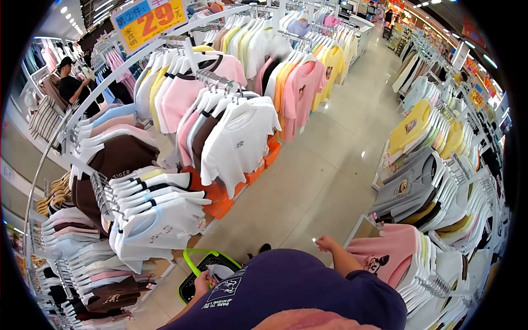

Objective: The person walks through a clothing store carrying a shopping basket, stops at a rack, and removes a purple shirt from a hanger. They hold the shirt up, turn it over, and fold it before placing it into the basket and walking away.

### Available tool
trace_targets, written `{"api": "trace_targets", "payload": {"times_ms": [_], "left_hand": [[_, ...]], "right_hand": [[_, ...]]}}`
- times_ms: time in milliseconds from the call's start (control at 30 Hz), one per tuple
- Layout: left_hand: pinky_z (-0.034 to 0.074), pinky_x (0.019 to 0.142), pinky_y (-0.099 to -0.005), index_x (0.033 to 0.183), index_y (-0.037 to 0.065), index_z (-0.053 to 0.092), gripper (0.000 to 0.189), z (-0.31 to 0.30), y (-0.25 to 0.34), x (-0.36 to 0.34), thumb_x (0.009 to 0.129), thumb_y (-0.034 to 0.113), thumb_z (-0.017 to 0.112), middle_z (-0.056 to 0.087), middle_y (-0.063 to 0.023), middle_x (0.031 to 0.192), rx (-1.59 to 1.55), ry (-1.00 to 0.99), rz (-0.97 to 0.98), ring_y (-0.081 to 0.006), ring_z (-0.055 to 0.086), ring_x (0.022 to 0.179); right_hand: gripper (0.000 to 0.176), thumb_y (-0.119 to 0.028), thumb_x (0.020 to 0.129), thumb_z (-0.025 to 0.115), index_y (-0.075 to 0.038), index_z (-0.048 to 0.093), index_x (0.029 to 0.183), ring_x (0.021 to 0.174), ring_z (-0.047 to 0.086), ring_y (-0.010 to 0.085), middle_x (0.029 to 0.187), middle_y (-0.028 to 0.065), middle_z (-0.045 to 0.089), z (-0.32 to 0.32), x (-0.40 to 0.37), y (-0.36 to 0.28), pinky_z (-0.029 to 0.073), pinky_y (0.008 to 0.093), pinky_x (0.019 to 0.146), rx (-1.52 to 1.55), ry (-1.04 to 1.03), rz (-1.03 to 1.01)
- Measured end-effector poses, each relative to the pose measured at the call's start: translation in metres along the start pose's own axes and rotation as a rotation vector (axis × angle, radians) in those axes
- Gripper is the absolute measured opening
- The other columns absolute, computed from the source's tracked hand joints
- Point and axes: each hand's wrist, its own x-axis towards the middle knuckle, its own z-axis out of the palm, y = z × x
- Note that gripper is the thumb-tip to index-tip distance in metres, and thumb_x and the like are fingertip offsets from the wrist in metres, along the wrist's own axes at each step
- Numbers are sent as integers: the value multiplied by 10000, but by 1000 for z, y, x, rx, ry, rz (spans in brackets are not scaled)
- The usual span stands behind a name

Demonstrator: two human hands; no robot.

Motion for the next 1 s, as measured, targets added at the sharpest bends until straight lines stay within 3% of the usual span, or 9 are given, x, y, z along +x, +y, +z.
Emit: {"api": "trace_targets", "payload": {"times_ms": [133, 333, 533, 633, 767, 1000], "left_hand": [[400, 468, -346, 643, 86, 385, 326, 54, 12, -9, 888, 216, 556, 400, -65, 534, -122, 34, -176, -219, 461, 469], [398, 456, -343, 647, 102, 395, 331, 149, -4, -3, 880, 252, 576, 401, -51, 537, -178, 133, -173, -214, 468, 471], [391, 453, -328, 681, 94, 422, 295, 224, -17, 15, 862, 244, 600, 407, -49, 538, -189, 242, -143, -200, 471, 480], [388, 447, -322, 669, 93, 422, 301, 258, -12, 15, 857, 240, 605, 410, -49, 536, -170, 269, -162, -195, 463, 472], [420, 475, -332, 689, 109, 429, 287, 287, -15, 44, 873, 269, 580, 436, -45, 553, -179, 207, -184, -199, 472, 495], [426, 492, -332, 686, 93, 444, 278, 394, 4, 107, 851, 233, 618, 443, -66, 571, -182, 145, -242, -221, 498, 523]], "right_hand": [[300, -321, 872, 619, -44, 664, 977, 573, 615, 150, 703, 37, 638, -40, 25, 0, 488, 298, 494, -104, -52, -54], [267, -300, 857, 627, -40, 668, 902, 556, 599, 144, 711, 58, 638, -106, 67, -10, 474, 292, 487, -102, -44, -87], [236, -273, 850, 609, -41, 652, 868, 564, 610, 153, 697, 55, 617, -224, 111, 36, 461, 296, 463, -64, -85, -91], [282, -312, 838, 628, -45, 677, 914, 586, 650, 174, 692, 78, 654, -284, 113, 44, 506, 332, 494, -78, 2, -38], [247, -257, 856, 621, -42, 641, 977, 596, 630, 167, 748, 73, 640, -339, 126, 46, 491, 299, 495, 53, 16, 2], [330, -270, 868, 623, -34, 615, 1098, 668, 648, 161, 840, 85, 658, -382, 156, 21, 510, 297, 530, 152, -32, -5]]}}
